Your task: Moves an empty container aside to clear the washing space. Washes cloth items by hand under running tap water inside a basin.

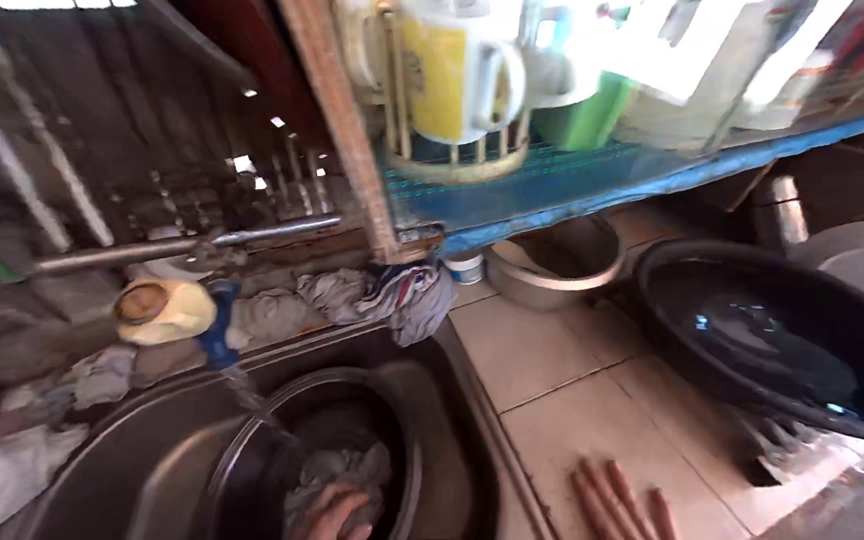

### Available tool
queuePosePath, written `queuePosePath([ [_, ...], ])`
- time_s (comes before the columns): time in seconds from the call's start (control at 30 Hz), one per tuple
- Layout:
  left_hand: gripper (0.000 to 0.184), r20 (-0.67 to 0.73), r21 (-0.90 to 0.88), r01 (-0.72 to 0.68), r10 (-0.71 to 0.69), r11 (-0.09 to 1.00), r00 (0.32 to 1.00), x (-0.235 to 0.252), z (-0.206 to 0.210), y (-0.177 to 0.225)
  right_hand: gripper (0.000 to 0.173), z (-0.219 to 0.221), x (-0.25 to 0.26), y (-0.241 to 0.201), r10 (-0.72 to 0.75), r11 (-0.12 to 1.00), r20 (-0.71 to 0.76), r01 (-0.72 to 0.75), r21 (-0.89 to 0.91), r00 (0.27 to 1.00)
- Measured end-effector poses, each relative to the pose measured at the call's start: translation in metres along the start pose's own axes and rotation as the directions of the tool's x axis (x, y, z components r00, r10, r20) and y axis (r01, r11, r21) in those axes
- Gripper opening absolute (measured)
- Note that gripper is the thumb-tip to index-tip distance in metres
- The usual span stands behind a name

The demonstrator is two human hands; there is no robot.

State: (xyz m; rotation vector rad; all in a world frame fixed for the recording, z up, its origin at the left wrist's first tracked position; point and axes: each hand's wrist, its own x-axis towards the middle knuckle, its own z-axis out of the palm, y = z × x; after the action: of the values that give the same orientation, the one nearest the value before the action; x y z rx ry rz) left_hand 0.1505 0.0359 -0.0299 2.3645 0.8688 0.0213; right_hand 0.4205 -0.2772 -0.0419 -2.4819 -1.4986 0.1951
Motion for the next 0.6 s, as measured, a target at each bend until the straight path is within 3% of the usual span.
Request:
queuePosePath([
  [0.13,0.053,0.175,0.141,0.202,-0.226,0.969,0.958,-0.005,-0.008,-0.044,0.105,0.014,0.094,0.006,0.056,0.995,-0.181,-0.070,-0.072,0.982],
  [0.23,0.067,0.265,0.216,0.273,-0.326,0.937,0.908,0.035,-0.001,-0.081,0.095,0.016,0.174,-0.022,0.017,0.996,-0.103,-0.025,-0.081,0.994],
  [0.33,0.064,0.141,0.169,0.368,-0.392,0.914,0.909,0.071,0.015,-0.103,0.072,0.034,0.220,-0.089,-0.183,0.983,0.018,0.182,0.038,0.983],
  [0.4,0.061,0.057,0.188,0.375,-0.391,0.908,0.919,0.078,0.028,-0.091,0.052,0.052,0.227,-0.149,-0.319,0.930,0.059,0.300,0.212,0.946],
  [0.5,0.048,0.218,0.144,0.152,-0.181,0.978,0.959,0.064,0.033,-0.084,0.049,0.078,0.213,-0.215,-0.327,0.926,0.408,0.203,0.317,0.852],
  [0.53,0.046,0.331,0.091,0.146,-0.168,0.985,0.928,0.061,0.024,-0.089,0.051,0.086,0.209,-0.227,-0.259,0.958,0.538,0.144,0.246,0.802],
  [0.6,0.048,0.484,0.031,0.284,-0.263,0.958,0.834,0.062,0.002,-0.106,0.050,0.103,0.203,-0.240,-0.099,0.995,0.678,0.053,0.088,0.728],
])
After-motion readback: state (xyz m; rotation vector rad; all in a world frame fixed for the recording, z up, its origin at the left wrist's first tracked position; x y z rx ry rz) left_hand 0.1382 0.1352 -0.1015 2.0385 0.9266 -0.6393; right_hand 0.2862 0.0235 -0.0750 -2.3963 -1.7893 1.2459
